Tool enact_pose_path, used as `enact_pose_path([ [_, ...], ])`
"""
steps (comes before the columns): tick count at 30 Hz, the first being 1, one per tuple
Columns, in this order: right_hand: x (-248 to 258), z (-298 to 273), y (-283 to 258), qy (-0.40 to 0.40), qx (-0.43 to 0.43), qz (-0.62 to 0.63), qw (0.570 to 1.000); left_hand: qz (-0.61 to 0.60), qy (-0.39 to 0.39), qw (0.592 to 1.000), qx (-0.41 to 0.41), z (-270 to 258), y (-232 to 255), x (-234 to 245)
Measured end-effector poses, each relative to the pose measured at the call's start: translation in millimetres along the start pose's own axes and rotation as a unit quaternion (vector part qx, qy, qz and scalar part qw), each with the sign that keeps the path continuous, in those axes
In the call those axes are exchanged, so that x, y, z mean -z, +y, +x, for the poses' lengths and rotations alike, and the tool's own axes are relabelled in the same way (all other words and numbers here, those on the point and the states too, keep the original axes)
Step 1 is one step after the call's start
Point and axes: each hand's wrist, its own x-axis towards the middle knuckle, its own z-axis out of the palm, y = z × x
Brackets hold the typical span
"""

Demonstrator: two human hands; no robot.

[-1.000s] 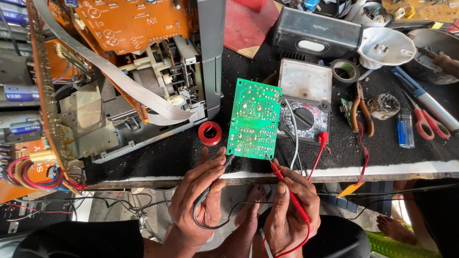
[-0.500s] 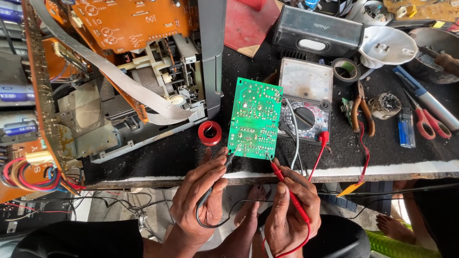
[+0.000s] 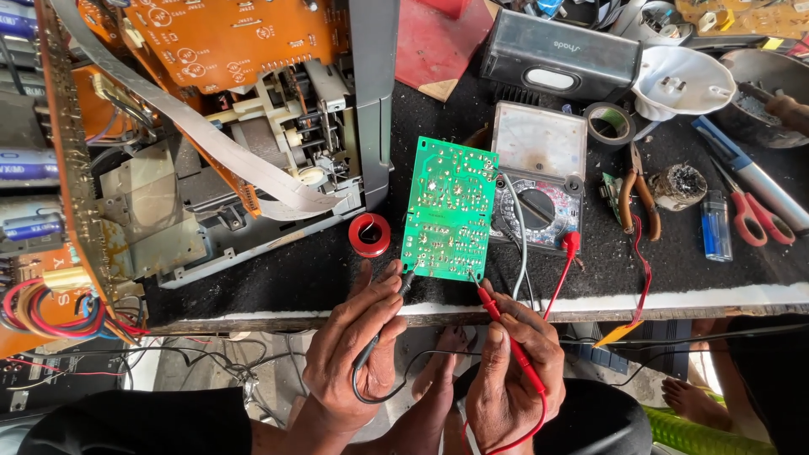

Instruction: The person uses a multimeter to test a green circuit board. They hold the red and black probes against various points on the board to check for continuity or voltage.

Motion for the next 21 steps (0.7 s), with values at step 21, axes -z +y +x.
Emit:
enact_pose_path([
  [21,2.2,-0.5,1.0,-0.009,0.011,-0.022,1.000,0.005,-0.017,1.000,-0.012,-3.8,-3.6,2.1],
])
